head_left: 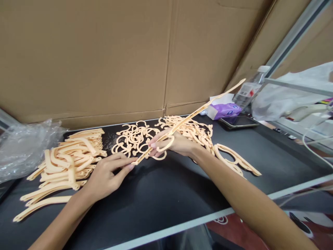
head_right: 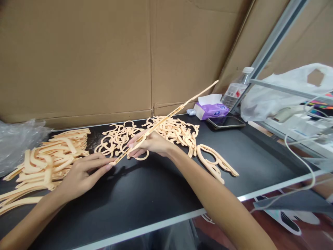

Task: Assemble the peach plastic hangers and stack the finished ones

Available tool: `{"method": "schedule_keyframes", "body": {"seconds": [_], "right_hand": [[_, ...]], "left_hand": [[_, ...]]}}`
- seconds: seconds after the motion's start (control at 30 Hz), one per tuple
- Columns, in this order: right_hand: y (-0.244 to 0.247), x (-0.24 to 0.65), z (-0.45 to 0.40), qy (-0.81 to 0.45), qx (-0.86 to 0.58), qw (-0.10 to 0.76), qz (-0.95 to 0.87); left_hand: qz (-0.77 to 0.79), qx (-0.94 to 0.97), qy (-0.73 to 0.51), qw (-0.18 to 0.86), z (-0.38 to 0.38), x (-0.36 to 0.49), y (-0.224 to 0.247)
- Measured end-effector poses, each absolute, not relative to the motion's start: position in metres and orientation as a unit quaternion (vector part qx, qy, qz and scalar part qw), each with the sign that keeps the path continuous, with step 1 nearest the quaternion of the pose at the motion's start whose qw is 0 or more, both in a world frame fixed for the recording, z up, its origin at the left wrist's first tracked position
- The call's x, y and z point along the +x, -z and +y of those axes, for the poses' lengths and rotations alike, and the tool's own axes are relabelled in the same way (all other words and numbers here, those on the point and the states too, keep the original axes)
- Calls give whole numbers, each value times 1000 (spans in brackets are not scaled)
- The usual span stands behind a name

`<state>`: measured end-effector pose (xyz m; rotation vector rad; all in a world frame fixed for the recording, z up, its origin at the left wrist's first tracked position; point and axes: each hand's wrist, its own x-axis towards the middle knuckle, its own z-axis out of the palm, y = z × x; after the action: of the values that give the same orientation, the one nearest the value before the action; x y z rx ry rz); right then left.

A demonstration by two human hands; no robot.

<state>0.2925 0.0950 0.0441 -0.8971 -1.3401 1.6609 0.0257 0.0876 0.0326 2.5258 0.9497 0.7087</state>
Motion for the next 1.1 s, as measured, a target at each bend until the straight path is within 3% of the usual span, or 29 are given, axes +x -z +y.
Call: {"method": "schedule_keyframes", "body": {"seconds": [0.4,1.1], "right_hand": [[-59,281,83,-605,-405,421,-540],[-57,268,80,-612,-419,462,-487]], "left_hand": [[308,920,-214,112,90,23,-25],[309,916,-227,-112,82,27,-10]]}}
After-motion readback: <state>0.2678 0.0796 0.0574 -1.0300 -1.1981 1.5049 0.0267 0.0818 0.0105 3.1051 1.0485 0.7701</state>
